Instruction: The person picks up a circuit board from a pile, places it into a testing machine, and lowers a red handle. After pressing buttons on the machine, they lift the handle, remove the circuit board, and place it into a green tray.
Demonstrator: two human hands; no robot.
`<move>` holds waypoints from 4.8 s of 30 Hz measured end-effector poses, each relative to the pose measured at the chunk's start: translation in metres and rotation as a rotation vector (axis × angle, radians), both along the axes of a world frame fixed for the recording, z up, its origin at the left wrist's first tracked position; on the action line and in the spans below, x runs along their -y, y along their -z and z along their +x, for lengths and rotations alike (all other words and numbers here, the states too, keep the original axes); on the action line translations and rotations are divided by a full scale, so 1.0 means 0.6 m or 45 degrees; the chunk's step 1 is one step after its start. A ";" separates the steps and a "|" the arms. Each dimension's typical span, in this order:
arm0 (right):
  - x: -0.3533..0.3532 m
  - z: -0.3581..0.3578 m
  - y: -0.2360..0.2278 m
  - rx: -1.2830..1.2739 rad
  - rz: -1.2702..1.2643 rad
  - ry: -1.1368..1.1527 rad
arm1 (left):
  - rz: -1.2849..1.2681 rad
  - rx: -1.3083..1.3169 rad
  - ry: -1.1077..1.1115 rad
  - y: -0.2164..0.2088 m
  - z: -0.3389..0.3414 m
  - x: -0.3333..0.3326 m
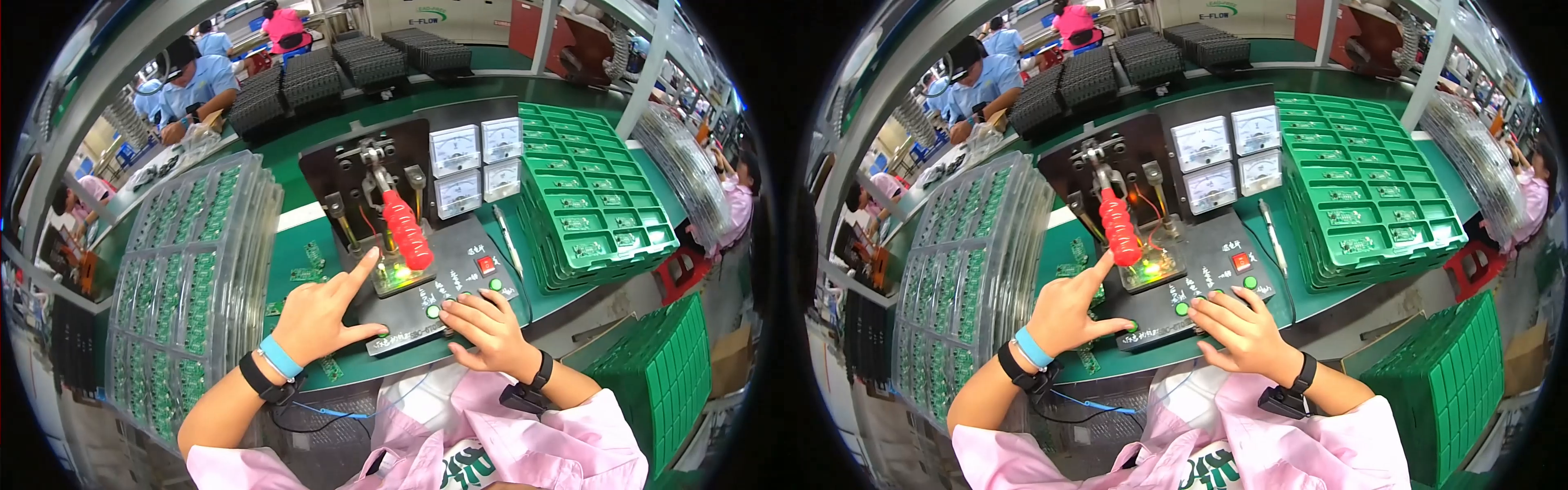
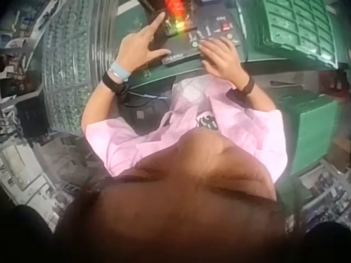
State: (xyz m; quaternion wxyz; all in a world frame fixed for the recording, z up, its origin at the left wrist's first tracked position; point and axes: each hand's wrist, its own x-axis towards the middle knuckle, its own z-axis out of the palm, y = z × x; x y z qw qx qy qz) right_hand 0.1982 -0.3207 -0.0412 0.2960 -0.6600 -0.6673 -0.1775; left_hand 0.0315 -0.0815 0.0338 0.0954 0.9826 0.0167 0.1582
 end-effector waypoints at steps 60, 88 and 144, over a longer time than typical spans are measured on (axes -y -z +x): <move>-0.031 0.697 -0.137 0.017 0.383 1.019 | 0.085 0.428 -0.338 -0.037 0.024 -0.123; -0.224 0.143 -0.332 0.244 0.550 -0.268 | 0.363 0.044 0.003 0.034 0.066 0.099; 0.017 0.024 -0.003 -0.062 0.161 -0.183 | -0.100 0.212 -0.291 0.047 -0.004 0.055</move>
